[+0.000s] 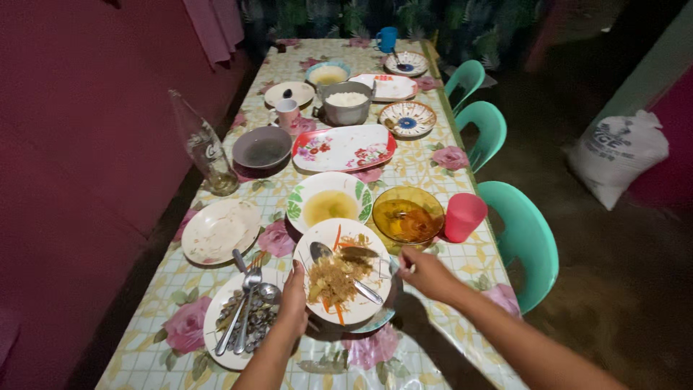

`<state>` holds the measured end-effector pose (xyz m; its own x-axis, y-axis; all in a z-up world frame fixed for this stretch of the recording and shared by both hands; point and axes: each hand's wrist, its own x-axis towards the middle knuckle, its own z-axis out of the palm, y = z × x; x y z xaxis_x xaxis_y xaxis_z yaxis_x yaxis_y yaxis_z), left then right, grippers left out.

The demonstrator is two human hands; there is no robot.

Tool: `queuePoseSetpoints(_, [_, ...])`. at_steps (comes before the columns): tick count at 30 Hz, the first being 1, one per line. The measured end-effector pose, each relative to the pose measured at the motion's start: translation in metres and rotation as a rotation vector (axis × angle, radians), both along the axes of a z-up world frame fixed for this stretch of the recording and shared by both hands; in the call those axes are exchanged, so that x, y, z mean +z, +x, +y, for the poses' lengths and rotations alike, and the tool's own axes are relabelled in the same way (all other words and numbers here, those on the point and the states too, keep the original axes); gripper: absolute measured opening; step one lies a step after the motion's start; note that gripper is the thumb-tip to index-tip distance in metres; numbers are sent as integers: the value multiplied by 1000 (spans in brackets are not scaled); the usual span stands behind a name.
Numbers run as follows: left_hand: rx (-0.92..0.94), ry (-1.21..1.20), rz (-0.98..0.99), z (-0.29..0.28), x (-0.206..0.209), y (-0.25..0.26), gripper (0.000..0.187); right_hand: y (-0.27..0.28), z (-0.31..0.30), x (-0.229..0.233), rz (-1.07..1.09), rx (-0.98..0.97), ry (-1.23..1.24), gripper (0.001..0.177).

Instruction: The person clears a dining table by scraping leftover food from several plates into a larger bowl using a spoon. They handle multiple plates, a bowl, and a spoon, consolidating the food scraps before placing the items back on the table.

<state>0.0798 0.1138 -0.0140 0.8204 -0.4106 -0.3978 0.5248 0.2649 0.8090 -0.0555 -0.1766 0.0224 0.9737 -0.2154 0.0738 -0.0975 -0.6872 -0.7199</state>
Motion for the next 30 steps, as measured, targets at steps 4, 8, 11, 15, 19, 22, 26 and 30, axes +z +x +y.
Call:
queuePoseSetpoints(4, [-28,72,-1,3,9,7,68,16,56,-39,179,-130,338,28])
queuePoseSetpoints(8, [-26,126,-55,0,-5,9,67,27,82,-40,246,-141,93,33])
queuePoseSetpoints(11, [-39,234,-81,7,-14,21,62,36,75,-34,226,-106,-47,35])
queuePoseSetpoints(15, [-150,344,-253,11,-21,36,55,20,52,-13,100,-62,-170,21])
queuePoseSetpoints(19, [-194,391,-361,6,-27,53,46,4,37,14,200,-21,-506,12])
queuePoseSetpoints(22, [-225,155,-363,-1,-20,55,51,-6,21,26,-92,67,-617,30])
queuePoseSetpoints(26, [-266,90,-290,-6,-2,56,46,-5,12,37,-117,74,-615,48])
queuePoseSetpoints(30, [-343,71,-302,-4,9,60,46,2,1,38,-152,4,-700,59])
